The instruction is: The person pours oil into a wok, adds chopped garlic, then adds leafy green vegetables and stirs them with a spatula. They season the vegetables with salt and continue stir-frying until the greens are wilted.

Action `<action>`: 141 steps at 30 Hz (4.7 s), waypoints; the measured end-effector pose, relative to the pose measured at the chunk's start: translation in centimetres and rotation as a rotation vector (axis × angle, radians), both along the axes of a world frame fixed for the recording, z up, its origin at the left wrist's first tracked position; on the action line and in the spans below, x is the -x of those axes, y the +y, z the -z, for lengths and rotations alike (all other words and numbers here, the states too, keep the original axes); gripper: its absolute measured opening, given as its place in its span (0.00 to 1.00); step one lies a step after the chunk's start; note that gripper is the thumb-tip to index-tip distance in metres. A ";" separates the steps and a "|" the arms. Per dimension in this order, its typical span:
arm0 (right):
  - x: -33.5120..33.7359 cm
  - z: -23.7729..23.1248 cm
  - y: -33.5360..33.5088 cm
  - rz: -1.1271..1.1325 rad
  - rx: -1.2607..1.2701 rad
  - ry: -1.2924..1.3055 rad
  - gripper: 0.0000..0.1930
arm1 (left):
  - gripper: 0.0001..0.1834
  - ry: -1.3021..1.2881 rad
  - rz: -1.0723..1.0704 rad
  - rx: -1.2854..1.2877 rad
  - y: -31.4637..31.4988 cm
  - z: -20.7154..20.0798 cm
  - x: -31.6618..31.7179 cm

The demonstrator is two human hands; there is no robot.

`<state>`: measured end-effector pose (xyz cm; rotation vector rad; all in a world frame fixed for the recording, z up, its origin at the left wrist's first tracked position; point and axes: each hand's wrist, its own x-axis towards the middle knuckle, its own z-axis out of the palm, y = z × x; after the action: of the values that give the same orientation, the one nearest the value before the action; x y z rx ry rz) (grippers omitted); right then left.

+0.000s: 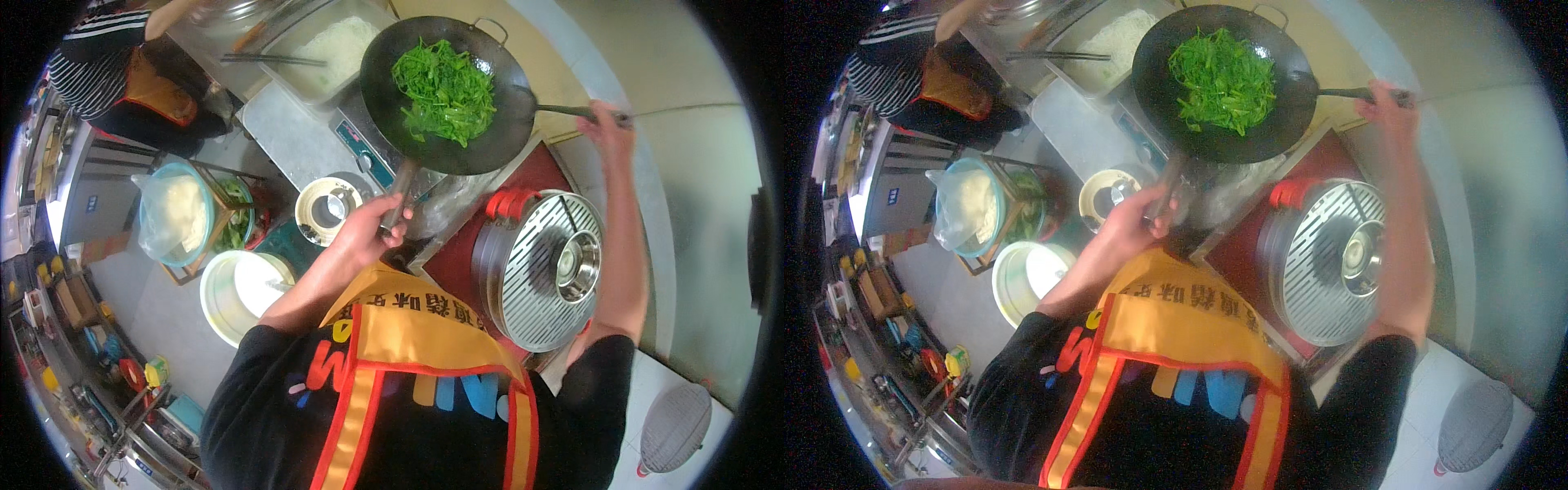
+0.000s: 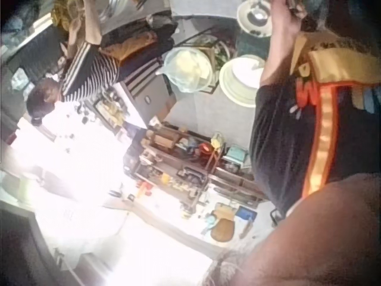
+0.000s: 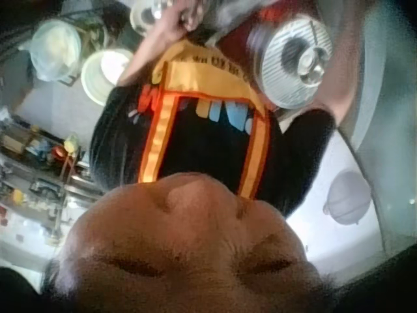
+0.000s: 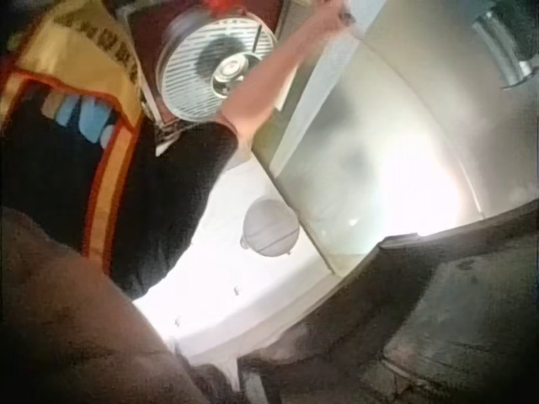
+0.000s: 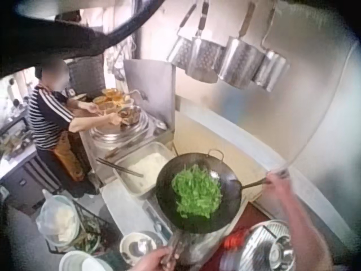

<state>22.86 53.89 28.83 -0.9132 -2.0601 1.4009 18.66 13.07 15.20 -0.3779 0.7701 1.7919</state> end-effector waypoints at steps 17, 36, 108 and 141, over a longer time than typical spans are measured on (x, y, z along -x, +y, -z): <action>0.3 0.2 2.6 -0.182 0.063 -0.045 0.16 | 0.11 0.029 -0.006 -0.031 0.1 0.5 -0.2; -1.4 4.6 -6.4 -0.228 -0.034 0.121 0.12 | 0.10 0.022 -0.001 -0.071 0.3 1.3 -0.1; -3.8 2.0 -12.8 -0.910 -0.673 0.038 0.12 | 0.10 0.032 0.016 -0.081 0.4 1.8 0.2; -2.4 6.6 -11.9 -1.011 -0.945 -0.189 0.31 | 0.11 0.046 0.025 0.036 0.8 0.7 -0.1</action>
<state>25.27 42.01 22.22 0.4808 -3.0165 0.4572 18.72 13.87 14.50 -0.3495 0.8368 1.7703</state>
